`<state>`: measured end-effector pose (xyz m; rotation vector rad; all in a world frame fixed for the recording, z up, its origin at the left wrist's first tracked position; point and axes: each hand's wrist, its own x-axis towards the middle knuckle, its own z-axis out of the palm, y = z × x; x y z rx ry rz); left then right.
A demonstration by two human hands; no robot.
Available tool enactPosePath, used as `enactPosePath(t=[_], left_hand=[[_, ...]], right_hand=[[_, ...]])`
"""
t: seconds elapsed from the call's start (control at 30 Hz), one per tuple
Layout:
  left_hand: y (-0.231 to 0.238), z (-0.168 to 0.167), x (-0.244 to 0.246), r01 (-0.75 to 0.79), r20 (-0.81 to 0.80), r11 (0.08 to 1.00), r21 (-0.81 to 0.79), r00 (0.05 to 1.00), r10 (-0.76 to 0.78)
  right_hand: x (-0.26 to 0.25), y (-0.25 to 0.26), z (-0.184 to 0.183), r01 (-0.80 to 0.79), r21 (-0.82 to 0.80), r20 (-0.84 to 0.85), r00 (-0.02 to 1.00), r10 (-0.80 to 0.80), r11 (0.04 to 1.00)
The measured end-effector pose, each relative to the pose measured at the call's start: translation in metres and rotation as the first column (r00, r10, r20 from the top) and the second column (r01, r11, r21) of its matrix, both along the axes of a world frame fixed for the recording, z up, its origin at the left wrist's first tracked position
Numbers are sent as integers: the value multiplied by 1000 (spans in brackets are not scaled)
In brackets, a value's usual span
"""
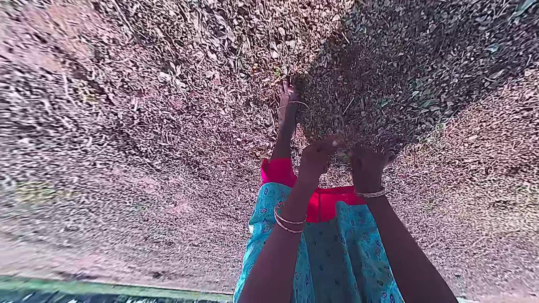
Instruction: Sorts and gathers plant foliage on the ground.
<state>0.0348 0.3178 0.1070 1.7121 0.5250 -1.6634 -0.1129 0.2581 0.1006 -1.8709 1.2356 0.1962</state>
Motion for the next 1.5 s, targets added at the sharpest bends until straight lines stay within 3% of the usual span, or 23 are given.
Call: enactPosePath(t=[0.17, 0.3, 0.37, 0.4, 0.43, 0.47, 0.5, 0.57, 0.63, 0.73, 0.8, 0.87, 0.93, 1.03, 1.1, 1.17, 1.23, 1.3, 1.37, 1.43, 1.5], left_hand=[[3, 1, 4, 119, -55, 992, -42, 991, -121], [-3, 6, 5, 221, -48, 975, -3, 974, -221], [-5, 8, 4, 269, -12, 963, -32, 963, -270], [-6, 9, 4, 311, 7, 949, -52, 950, -311], [-7, 10, 4, 347, 20, 935, -70, 938, -346], [-8, 10, 2, 381, 54, 920, -92, 924, -378], [-9, 10, 1, 423, 93, 899, -112, 906, -414], [-11, 12, 2, 509, 158, 849, -145, 859, -488], [-11, 12, 1, 523, 130, 825, -216, 853, -506], [-12, 15, -2, 441, -15, 843, -307, 884, -467], [-9, 13, -3, 393, -105, 865, -312, 890, -443], [-6, 8, -7, 327, -140, 895, -302, 914, -381], [-7, 4, -11, 287, -119, 924, -251, 939, -324], [-11, 2, -20, 113, -114, 988, -103, 986, -125], [-12, 0, -22, -25, -135, 999, 21, 990, 27], [-11, -5, -23, 61, -59, 988, 139, 997, -53], [-8, -10, -21, 267, 20, 943, 200, 961, -276], [-6, -13, -23, 266, 108, 943, 200, 951, -291], [-8, -12, -26, 99, 78, 989, 110, 991, -108], [-11, -8, -25, -122, -149, 992, 11, 981, 123], [-13, -1, -24, -281, -306, 959, -38, 917, 257]], right_hand=[[-12, 20, -5, -111, -346, 108, 982, 157, 932], [-16, 22, -4, -140, -353, 91, 979, 183, 925], [-15, 22, -2, -159, -252, 83, 979, 185, 955], [-14, 19, 3, -206, -115, 26, 977, 210, 972], [-11, 9, 12, -224, 173, -61, 969, 238, 959], [-8, -8, 17, -115, 488, -145, 967, 211, 865], [-13, -19, 15, 32, 596, -174, 981, 90, 802], [-27, -32, 10, 302, 551, -175, 953, -247, 778], [-31, -47, 4, 429, 561, -62, 875, -480, 708], [-34, -56, -6, 238, 805, 123, 830, -545, 544], [-29, -54, -6, 103, 871, 188, 833, -521, 480], [-25, -47, -6, 125, 871, 197, 797, -571, 475], [-23, -37, -7, 225, 817, 190, 763, -618, 530], [-15, -21, -8, 499, 644, 141, 668, -731, 580], [-15, -16, -16, 700, 498, 111, 534, -838, 512], [-22, -18, -23, 811, 387, 111, 431, -896, 438], [-27, -18, -26, 813, 296, 194, 463, -865, 501], [-33, -15, -17, 650, 268, 265, 659, -704, 711], [-36, -21, 0, 282, 356, 305, 866, -396, 891], [-37, -43, 6, -12, 397, 292, 949, -115, 918], [-44, -77, -15, 31, 314, 196, 976, -97, 949]])
